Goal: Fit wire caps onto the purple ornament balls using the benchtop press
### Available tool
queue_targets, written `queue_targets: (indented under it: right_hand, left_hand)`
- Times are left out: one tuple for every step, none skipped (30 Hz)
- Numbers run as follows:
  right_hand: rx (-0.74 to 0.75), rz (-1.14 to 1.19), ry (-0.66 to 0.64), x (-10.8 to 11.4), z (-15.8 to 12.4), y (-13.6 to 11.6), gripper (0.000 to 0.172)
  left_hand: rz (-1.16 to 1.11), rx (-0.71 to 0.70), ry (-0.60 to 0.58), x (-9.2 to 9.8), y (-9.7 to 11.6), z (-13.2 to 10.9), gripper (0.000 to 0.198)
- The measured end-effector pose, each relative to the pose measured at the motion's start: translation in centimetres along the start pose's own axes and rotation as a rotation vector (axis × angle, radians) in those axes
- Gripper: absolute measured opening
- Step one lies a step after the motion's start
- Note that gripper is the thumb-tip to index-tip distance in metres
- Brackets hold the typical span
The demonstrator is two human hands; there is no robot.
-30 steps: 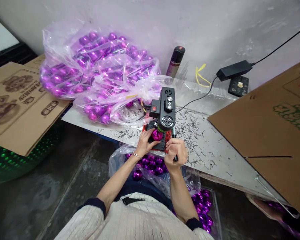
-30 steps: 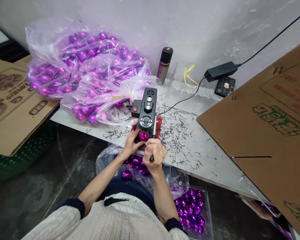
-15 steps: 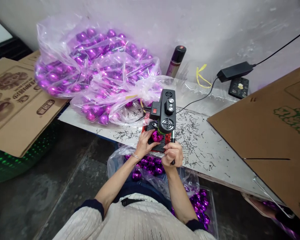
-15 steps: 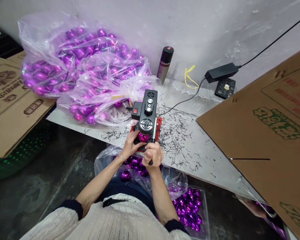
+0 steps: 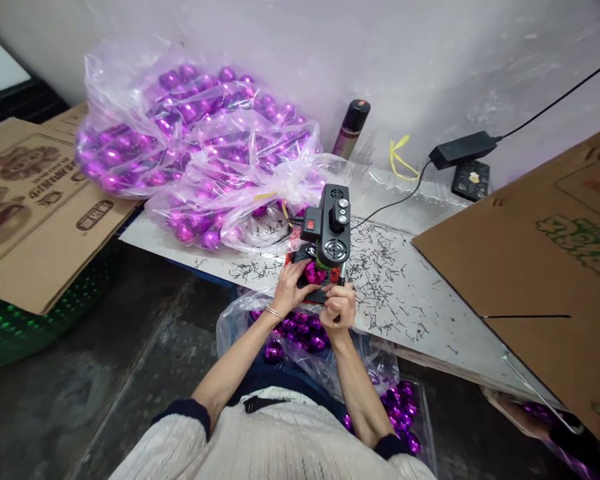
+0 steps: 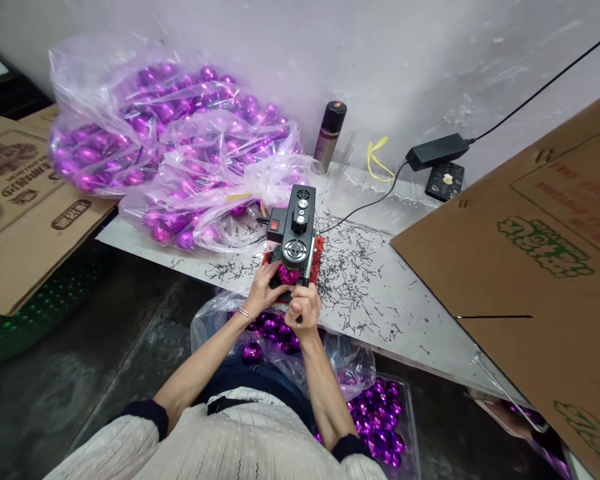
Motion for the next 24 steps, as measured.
queue_targets:
  right_hand:
    - [0.011,0.002,-0.006,0.0,0.2,0.0,0.033]
    - [0.011,0.006,-0.001,0.1,0.5,-0.1,0.034]
    - [0.0,0.009,0.013,0.3,1.1,-0.2,0.034]
    - [-0.021,0.006,0.03,0.5,2.0,-0.4,0.035]
    - [-0.045,0.001,0.037,0.7,3.0,-0.6,0.034]
    - [-0.067,-0.013,0.034,0.9,4.1,-0.9,0.033]
    - [-0.094,-0.022,0.027,1.1,5.2,-1.1,0.031]
    - [-0.115,-0.019,0.017,1.2,6.2,-1.4,0.03]
    - [-0.13,-0.012,0.005,1.4,7.0,-1.6,0.029]
    - [-0.14,-0.005,-0.004,1.5,7.6,-1.8,0.029]
    - [-0.146,0.001,-0.012,1.5,7.9,-1.9,0.029]
    - [-0.148,0.001,-0.02,1.6,7.9,-2.0,0.029]
    - [-0.15,-0.001,-0.026,1.7,7.6,-2.0,0.029]
    - [-0.152,-0.004,-0.031,1.7,7.3,-2.0,0.029]
    - [-0.155,-0.006,-0.036,1.7,6.8,-2.0,0.029]
    - [-0.158,-0.005,-0.038,1.7,6.3,-1.9,0.029]
    - [-0.161,-0.002,-0.037,1.7,5.9,-1.9,0.029]
    - [-0.165,0.003,-0.034,1.7,5.6,-1.8,0.029]
    - [-0.167,0.008,-0.033,1.7,5.4,-1.8,0.029]
    - [-0.167,0.011,-0.033,1.6,5.2,-1.7,0.029]
    - [-0.165,0.013,-0.032,1.6,5.1,-1.7,0.029]
    - [-0.161,0.015,-0.031,1.6,5.1,-1.7,0.029]
    - [-0.155,0.014,-0.026,1.6,5.1,-1.7,0.029]
    - [-0.15,0.013,-0.018,1.6,5.0,-1.8,0.029]
  left_hand:
    - [-0.001,0.007,-0.007,-0.1,-0.1,0.1,0.057]
    - [-0.006,0.012,-0.016,-0.1,-0.2,0.2,0.058]
    - [-0.015,0.015,-0.025,-0.2,-0.2,0.4,0.059]
    - [-0.026,0.015,-0.032,-0.2,-0.2,0.6,0.061]
    - [-0.039,0.012,-0.034,-0.1,-0.1,0.8,0.063]
    - [-0.05,0.011,-0.028,0.1,0.0,0.8,0.065]
    - [-0.059,0.01,-0.01,0.5,0.2,0.6,0.066]
    - [-0.065,0.006,0.015,1.0,0.4,0.0,0.067]
    - [-0.067,-0.006,0.037,1.7,0.6,-0.9,0.069]
    - [-0.066,-0.032,0.045,2.3,0.9,-2.3,0.072]
    - [-0.06,-0.063,0.034,2.9,1.0,-3.9,0.075]
    - [-0.049,-0.106,-0.014,3.2,1.0,-5.8,0.079]
    - [-0.031,-0.146,-0.092,3.3,0.9,-7.8,0.08]
    - [0.0,-0.145,-0.181,3.2,0.4,-9.8,0.079]
    - [0.05,-0.096,-0.263,2.9,-0.4,-11.5,0.075]
    - [0.113,-0.013,-0.329,2.6,-1.3,-12.8,0.071]
    - [0.179,0.089,-0.377,2.3,-2.3,-13.7,0.07]
    - [0.237,0.188,-0.401,2.1,-3.1,-14.2,0.069]
    - [0.275,0.261,-0.402,2.0,-3.5,-14.1,0.069]
    - [0.282,0.29,-0.389,2.0,-3.5,-13.6,0.066]
    - [0.254,0.269,-0.371,2.2,-3.1,-12.6,0.057]
    - [0.198,0.208,-0.346,2.6,-2.3,-11.1,0.045]
    - [0.135,0.127,-0.311,3.1,-1.4,-9.2,0.031]
    - [0.073,0.046,-0.273,3.9,-0.6,-6.8,0.024]
Point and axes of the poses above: each hand's wrist, its own z-axis towards the middle knuckle, its own x-axis out of the back of the hand, y = z × x, the point moved 4 cm from there along z, towards the middle knuckle, and after that the axes turned 7 degrees about x, right-handed, at the moved point
